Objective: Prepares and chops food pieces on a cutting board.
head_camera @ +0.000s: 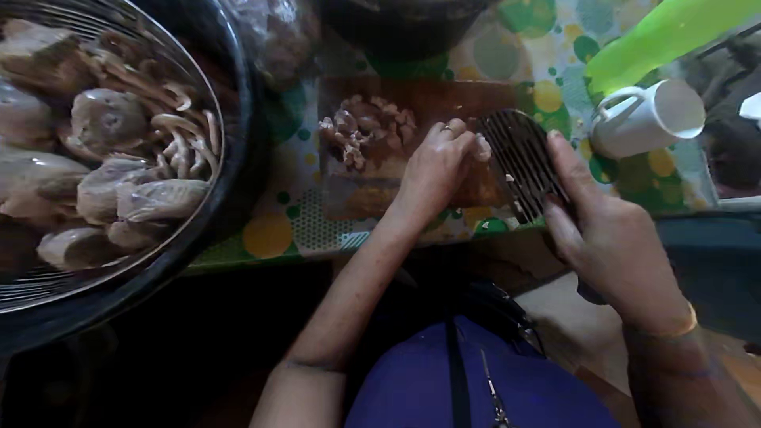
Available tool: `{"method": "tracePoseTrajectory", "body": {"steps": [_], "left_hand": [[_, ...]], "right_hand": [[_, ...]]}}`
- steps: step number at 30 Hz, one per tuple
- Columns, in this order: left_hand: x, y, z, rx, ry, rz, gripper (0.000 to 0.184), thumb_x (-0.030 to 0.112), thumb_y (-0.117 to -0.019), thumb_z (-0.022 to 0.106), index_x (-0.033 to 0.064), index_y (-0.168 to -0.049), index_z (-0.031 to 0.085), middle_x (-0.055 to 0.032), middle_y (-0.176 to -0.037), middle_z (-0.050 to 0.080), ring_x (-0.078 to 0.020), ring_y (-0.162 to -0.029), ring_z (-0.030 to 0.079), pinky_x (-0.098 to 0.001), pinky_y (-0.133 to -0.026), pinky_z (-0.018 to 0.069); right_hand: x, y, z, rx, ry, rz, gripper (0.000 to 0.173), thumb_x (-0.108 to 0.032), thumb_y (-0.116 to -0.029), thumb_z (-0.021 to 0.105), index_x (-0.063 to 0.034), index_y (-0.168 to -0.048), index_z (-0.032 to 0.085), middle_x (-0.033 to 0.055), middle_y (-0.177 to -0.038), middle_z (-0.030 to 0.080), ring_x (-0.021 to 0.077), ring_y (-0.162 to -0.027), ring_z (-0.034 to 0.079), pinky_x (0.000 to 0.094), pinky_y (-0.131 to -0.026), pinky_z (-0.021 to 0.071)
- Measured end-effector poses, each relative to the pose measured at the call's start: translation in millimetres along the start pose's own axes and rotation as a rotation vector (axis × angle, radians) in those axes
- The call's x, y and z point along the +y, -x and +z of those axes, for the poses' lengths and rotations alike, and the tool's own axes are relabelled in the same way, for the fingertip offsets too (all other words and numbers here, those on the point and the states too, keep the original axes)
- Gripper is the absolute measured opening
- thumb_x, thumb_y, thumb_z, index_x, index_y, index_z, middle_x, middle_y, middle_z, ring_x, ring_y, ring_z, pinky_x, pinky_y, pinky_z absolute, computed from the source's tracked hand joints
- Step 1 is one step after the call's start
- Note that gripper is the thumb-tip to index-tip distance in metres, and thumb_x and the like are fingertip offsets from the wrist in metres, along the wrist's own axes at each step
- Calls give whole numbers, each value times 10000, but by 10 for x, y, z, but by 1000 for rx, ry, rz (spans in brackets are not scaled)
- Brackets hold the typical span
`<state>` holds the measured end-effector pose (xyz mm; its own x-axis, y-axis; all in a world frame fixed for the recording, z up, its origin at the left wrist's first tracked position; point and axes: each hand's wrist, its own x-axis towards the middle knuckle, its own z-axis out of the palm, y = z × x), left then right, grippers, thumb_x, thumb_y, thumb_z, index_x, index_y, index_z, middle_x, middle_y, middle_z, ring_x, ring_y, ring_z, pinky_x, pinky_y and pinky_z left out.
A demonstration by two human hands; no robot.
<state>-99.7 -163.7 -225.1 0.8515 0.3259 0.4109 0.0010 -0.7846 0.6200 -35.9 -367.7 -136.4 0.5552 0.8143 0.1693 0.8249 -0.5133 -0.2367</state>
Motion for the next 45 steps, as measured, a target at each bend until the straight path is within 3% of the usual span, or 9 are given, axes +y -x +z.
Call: {"method": "tracePoseTrajectory", "body": {"steps": [7, 11, 18, 22, 26, 29, 36, 40, 45], "left_hand": [[-26, -13, -27, 7, 4, -14, 101, 65, -970, 654, 16, -990, 740, -165, -1080, 704, -330, -1082, 670, -446, -950, 551], [-22, -21, 0, 18, -7, -43, 113, 71, -986, 634, 24, -1002, 736, -154, -1096, 710, -315, -1118, 669, -439, -975, 547], [-17, -161, -60, -66, -71, 22, 204, 109, -976, 655, 9, -1150, 691, -205, -1175, 660, -370, -1147, 636, -469, -979, 540], [14, -290, -131, -251, -227, 85, 212, 183, -1039, 597, 56, -1124, 743, -168, -1185, 663, -379, -1204, 580, -466, -1002, 510], [37, -306, -161, -243, -233, 52, 189, 138, -1032, 597, 38, -1091, 746, -175, -1185, 668, -370, -1201, 598, -464, -1003, 519], [23, -295, -152, -271, -233, 47, 198, 147, -1038, 583, 44, -1090, 743, -193, -1204, 655, -389, -1201, 599, -490, -991, 523], [21, -293, -146, -288, -235, 33, 221, 190, -1047, 577, 50, -1093, 743, -198, -1247, 652, -388, -1214, 605, -501, -1004, 518], [-79, -201, -178, -166, -103, 52, 267, 176, -991, 673, 38, -1219, 701, -180, -1206, 681, -332, -1156, 657, -472, -998, 539], [-151, -157, -220, -107, -68, 76, 138, 82, -989, 648, 12, -1061, 743, -175, -1117, 701, -315, -1069, 694, -454, -957, 560]], "right_hand": [[-122, -691, 173, -114, -29, 19, 706, -106, -1033, 529, -192, -1656, 208, 254, -883, 682, 439, -668, 652, 588, -562, 509], [20, -593, 125, -176, -113, 63, 718, -148, -1057, 504, -284, -1665, 146, 213, -853, 678, 350, -583, 616, 531, -525, 507], [413, -170, -60, -239, -388, 250, 644, -166, -1069, 510, -334, -1638, 258, 120, -822, 658, 153, -472, 554, 332, -452, 520], [371, -38, -55, -58, -249, 201, 659, -160, -1052, 505, -293, -1644, 251, 182, -879, 690, 243, -509, 583, 463, -501, 528], [267, 35, -102, -9, -114, 71, 665, -133, -1032, 527, -243, -1640, 280, 225, -915, 707, 355, -609, 634, 556, -557, 518], [254, -6, -47, -54, -40, -5, 662, -97, -1017, 546, -198, -1629, 315, 225, -987, 720, 407, -689, 671, 585, -588, 528], [103, -459, 52, -114, 10, -16, 709, -88, -1015, 556, -208, -1646, 257, 225, -842, 688, 433, -674, 652, 573, -574, 507], [208, -373, 25, -139, -35, 2, 737, -97, -1026, 559, -220, -1658, 201, 240, -902, 700, 435, -691, 663, 597, -612, 528], [237, -161, -107, -133, -35, 7, 710, -98, -1018, 559, -251, -1645, 262, 226, -922, 712, 418, -692, 667, 604, -608, 523]]}}
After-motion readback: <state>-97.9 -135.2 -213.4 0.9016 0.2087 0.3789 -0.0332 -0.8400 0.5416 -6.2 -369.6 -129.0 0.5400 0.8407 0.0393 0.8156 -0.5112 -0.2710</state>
